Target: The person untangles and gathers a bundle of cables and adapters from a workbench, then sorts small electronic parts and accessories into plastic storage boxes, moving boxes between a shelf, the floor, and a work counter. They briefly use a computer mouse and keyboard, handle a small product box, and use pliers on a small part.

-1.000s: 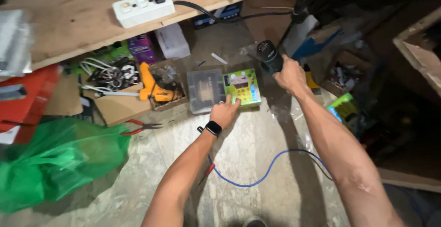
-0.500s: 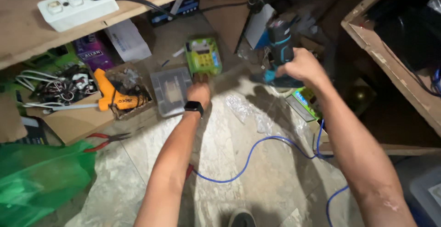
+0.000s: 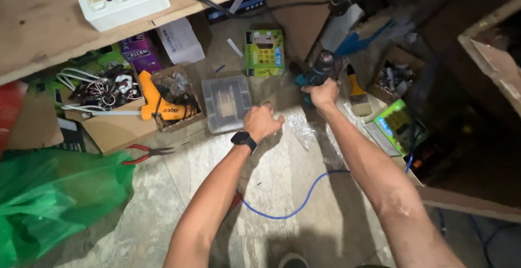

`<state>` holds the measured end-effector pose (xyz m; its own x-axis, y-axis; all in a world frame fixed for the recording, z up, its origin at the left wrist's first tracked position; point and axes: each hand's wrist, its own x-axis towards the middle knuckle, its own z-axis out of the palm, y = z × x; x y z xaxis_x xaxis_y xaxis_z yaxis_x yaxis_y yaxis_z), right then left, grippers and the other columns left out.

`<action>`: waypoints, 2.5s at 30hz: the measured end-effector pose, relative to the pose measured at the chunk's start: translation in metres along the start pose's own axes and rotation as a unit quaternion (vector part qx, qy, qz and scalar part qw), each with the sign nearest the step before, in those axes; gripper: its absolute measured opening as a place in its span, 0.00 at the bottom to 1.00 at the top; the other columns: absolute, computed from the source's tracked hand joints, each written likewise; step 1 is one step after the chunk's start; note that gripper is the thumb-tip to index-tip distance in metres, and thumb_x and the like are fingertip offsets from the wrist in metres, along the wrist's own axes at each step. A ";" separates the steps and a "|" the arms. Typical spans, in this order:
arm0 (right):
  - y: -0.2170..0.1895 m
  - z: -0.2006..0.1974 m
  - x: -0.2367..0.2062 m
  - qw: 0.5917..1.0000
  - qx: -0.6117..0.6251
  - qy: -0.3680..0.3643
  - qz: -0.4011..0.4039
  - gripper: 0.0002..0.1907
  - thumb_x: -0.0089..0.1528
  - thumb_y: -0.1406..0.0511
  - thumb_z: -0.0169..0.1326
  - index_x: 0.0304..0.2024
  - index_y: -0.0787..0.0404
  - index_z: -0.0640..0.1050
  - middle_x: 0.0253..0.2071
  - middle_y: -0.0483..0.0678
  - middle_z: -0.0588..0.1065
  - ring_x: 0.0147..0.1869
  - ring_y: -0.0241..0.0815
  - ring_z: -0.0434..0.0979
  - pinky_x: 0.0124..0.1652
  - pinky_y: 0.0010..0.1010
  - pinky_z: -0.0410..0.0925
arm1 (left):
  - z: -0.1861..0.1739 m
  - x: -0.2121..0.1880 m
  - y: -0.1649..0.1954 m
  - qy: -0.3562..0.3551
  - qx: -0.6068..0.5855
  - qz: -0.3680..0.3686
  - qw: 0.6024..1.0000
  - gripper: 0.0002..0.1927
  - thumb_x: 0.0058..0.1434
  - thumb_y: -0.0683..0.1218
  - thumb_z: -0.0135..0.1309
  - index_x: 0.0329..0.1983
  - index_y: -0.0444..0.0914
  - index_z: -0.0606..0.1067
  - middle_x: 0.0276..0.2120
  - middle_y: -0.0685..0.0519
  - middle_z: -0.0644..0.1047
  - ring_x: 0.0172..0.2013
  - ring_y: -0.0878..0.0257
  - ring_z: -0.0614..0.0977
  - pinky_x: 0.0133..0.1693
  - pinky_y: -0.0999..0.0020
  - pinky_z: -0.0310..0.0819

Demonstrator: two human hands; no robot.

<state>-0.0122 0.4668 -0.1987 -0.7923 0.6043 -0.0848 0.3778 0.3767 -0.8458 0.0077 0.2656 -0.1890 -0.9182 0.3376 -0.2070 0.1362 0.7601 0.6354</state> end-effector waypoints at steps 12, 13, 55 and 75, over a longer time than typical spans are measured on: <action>0.032 0.011 0.046 0.970 -0.106 0.050 -0.214 0.17 0.58 0.69 0.53 0.49 0.65 0.81 0.44 0.61 0.80 0.50 0.60 0.80 0.52 0.44 0.71 | 0.027 0.023 -0.033 0.035 -0.137 0.077 0.987 0.19 0.56 0.37 0.47 0.52 0.35 0.69 0.50 0.30 0.74 0.54 0.35 0.74 0.56 0.48 0.68; 0.040 0.004 0.045 0.961 -0.188 0.023 -0.199 0.17 0.58 0.67 0.55 0.49 0.65 0.81 0.45 0.63 0.79 0.51 0.63 0.79 0.54 0.46 0.71 | 0.032 0.022 -0.031 0.034 -0.127 0.107 0.986 0.20 0.54 0.37 0.48 0.51 0.36 0.70 0.50 0.32 0.74 0.54 0.36 0.74 0.56 0.49 0.68; -0.045 0.063 0.077 0.939 0.080 0.122 -0.310 0.23 0.58 0.72 0.66 0.54 0.63 0.73 0.51 0.51 0.74 0.53 0.46 0.77 0.53 0.36 0.71 | 0.072 0.044 -0.014 -0.135 0.202 0.075 0.967 0.39 0.63 0.43 0.45 0.77 0.41 0.48 0.66 0.41 0.69 0.64 0.44 0.70 0.63 0.35 0.56; 0.022 -0.003 0.071 0.744 -0.318 -0.583 -0.072 0.22 0.62 0.54 0.58 0.33 0.70 0.84 0.26 0.58 0.76 0.28 0.51 0.74 0.30 0.43 0.66 | 0.061 0.030 -0.025 -0.154 0.100 0.042 0.982 0.47 0.52 0.43 0.54 0.75 0.39 0.49 0.65 0.39 0.68 0.63 0.46 0.72 0.68 0.37 0.50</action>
<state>-0.0587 0.5203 -0.2219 -0.5840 -0.3554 -0.7298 0.1049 0.8585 -0.5020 -0.0005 0.2906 -0.2561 -0.7488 0.5327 -0.3943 0.3061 0.8057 0.5071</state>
